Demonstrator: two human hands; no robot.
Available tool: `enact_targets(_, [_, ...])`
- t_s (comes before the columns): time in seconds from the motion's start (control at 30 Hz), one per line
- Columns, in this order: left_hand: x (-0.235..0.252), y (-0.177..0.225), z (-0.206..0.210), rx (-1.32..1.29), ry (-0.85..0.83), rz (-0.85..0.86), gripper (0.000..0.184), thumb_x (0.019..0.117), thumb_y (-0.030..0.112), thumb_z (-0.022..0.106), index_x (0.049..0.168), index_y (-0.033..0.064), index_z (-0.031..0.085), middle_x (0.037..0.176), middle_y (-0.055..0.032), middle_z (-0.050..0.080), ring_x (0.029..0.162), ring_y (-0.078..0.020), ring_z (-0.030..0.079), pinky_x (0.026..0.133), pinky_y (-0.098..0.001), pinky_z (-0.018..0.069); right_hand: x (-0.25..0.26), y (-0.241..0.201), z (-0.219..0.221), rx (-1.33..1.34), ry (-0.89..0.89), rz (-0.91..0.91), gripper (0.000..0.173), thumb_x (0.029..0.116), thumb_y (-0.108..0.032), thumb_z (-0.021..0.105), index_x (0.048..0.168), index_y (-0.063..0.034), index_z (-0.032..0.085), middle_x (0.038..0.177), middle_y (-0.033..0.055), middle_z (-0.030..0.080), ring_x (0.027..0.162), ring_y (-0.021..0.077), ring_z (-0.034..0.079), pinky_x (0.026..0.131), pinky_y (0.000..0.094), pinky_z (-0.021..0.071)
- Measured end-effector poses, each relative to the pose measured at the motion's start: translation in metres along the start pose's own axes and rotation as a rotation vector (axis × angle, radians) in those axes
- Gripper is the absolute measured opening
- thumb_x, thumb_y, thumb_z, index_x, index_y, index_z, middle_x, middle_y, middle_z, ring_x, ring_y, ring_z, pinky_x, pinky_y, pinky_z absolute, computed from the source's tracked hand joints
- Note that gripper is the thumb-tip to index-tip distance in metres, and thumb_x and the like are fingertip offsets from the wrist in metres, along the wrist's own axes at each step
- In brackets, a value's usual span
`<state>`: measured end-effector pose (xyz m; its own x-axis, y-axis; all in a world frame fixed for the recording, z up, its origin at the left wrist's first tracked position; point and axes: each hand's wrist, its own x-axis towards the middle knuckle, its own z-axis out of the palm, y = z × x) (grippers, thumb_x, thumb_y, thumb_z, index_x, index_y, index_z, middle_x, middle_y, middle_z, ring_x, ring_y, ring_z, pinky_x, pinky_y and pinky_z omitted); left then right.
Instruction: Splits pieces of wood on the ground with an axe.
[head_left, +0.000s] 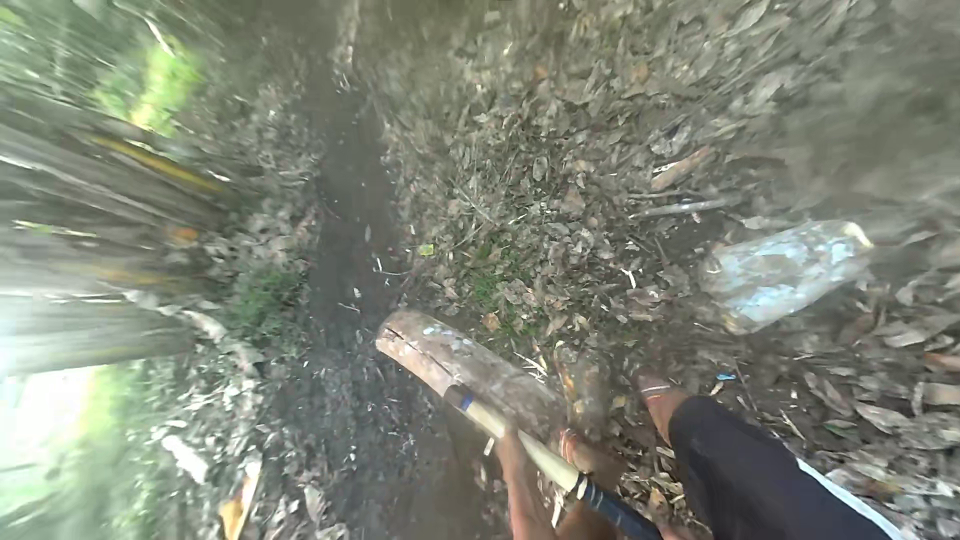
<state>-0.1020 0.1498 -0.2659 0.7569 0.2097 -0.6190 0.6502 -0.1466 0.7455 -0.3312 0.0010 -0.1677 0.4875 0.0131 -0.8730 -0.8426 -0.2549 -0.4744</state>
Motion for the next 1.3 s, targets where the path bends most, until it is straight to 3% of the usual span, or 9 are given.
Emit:
enact_targets(0.1, [-0.01, 0.051, -0.014, 0.009, 0.049, 0.17, 0.02, 0.104, 0.015, 0.053, 0.098, -0.0023, 0.059, 0.068, -0.0076, 0.061, 0.056, -0.0172, 0.062, 0.056, -0.0363, 0.0572, 0.064, 0.035, 0.047, -0.157, 0.033, -0.243, 0.062, 0.0962, -0.032, 0.067, 0.145, 0.0026, 0.051, 0.124, 0.0324, 0.066, 0.116, 0.0496, 0.064, 0.099, 0.0666, 0.0477])
enact_targets(0.27, [-0.03, 0.13, -0.037, -0.08, 0.072, 0.4, 0.017, 0.1034, 0.011, 0.045, 0.093, 0.0016, 0.055, 0.065, -0.0046, 0.059, 0.056, -0.0168, 0.061, 0.057, -0.0361, 0.0572, 0.112, -0.013, 0.041, -0.223, 0.074, -0.449, 0.06, 0.094, -0.036, 0.067, 0.144, -0.0049, 0.055, 0.132, 0.0218, 0.066, 0.121, 0.0405, 0.064, 0.102, 0.061, 0.0502])
enact_targets(0.53, [-0.044, 0.192, -0.088, -0.178, 0.084, 0.478, 0.016, 0.1031, 0.01, 0.038, 0.098, 0.0072, 0.053, 0.07, 0.001, 0.06, 0.06, -0.0113, 0.062, 0.06, -0.0291, 0.0579, 0.081, -0.077, 0.04, -0.258, 0.101, -0.524, 0.059, 0.0902, -0.035, 0.073, 0.139, -0.0047, 0.061, 0.131, 0.0183, 0.068, 0.122, 0.0369, 0.065, 0.104, 0.0561, 0.05])
enact_targets(0.63, [-0.021, 0.17, -0.09, -0.19, 0.121, 0.332, 0.018, 0.1089, 0.013, 0.036, 0.106, 0.0036, 0.052, 0.071, -0.0004, 0.061, 0.059, -0.0117, 0.064, 0.058, -0.03, 0.0599, 0.055, -0.085, 0.031, -0.382, 0.041, -0.314, 0.062, 0.0906, -0.034, 0.074, 0.141, -0.0029, 0.058, 0.134, 0.0202, 0.066, 0.123, 0.0394, 0.064, 0.106, 0.0566, 0.0491])
enact_targets(0.73, [-0.005, 0.084, -0.09, 0.004, 0.091, 0.055, 0.03, 0.1072, 0.019, 0.049, 0.122, -0.0071, 0.055, 0.088, -0.013, 0.07, 0.075, -0.0188, 0.07, 0.069, -0.0381, 0.0623, 0.054, -0.105, 0.047, -0.487, -0.01, -0.044, 0.062, 0.0926, -0.034, 0.071, 0.142, -0.0003, 0.055, 0.127, 0.0251, 0.067, 0.114, 0.0447, 0.067, 0.097, 0.0611, 0.0524])
enact_targets(0.9, [0.028, -0.048, -0.074, 0.022, -0.201, -0.619, 0.044, 0.1035, 0.033, 0.061, 0.132, -0.0013, 0.059, 0.112, -0.0189, 0.069, 0.099, -0.0268, 0.066, 0.089, -0.0476, 0.0552, 0.178, -0.152, 0.105, -0.344, -0.14, 0.289, 0.067, 0.0873, -0.032, 0.074, 0.143, -0.0001, 0.053, 0.133, 0.0271, 0.062, 0.122, 0.0445, 0.061, 0.101, 0.065, 0.0486])
enact_targets(1.03, [0.131, -0.098, -0.115, -0.097, -0.217, -0.656, 0.024, 0.1007, 0.019, 0.059, 0.113, -0.0009, 0.06, 0.081, -0.011, 0.066, 0.067, -0.0194, 0.065, 0.062, -0.0378, 0.0578, 0.246, -0.134, 0.173, -0.102, 0.36, 0.321, 0.088, 0.0675, -0.035, 0.091, 0.133, 0.0101, 0.055, 0.12, 0.0315, 0.065, 0.107, 0.0456, 0.066, 0.083, 0.062, 0.0552])
enact_targets(1.17, [0.197, -0.104, -0.156, -0.093, -0.452, -0.729, 0.046, 0.1037, 0.03, 0.061, 0.137, -0.0011, 0.054, 0.111, -0.0198, 0.069, 0.096, -0.0278, 0.069, 0.085, -0.0467, 0.0585, 0.23, -0.149, 0.203, -0.231, 0.02, 0.64, 0.065, 0.0794, -0.035, 0.085, 0.121, 0.0098, 0.063, 0.112, 0.0331, 0.066, 0.105, 0.049, 0.066, 0.089, 0.0673, 0.0517])
enact_targets(1.3, [0.243, -0.068, -0.116, -0.134, -0.226, -0.676, 0.033, 0.1002, 0.018, 0.066, 0.121, -0.0068, 0.058, 0.089, -0.0181, 0.068, 0.072, -0.0243, 0.067, 0.066, -0.0408, 0.0592, 0.221, -0.181, 0.188, -0.254, -0.04, 0.651, 0.053, 0.0869, -0.035, 0.08, 0.117, 0.0056, 0.065, 0.105, 0.027, 0.069, 0.099, 0.0424, 0.068, 0.09, 0.0623, 0.0529])
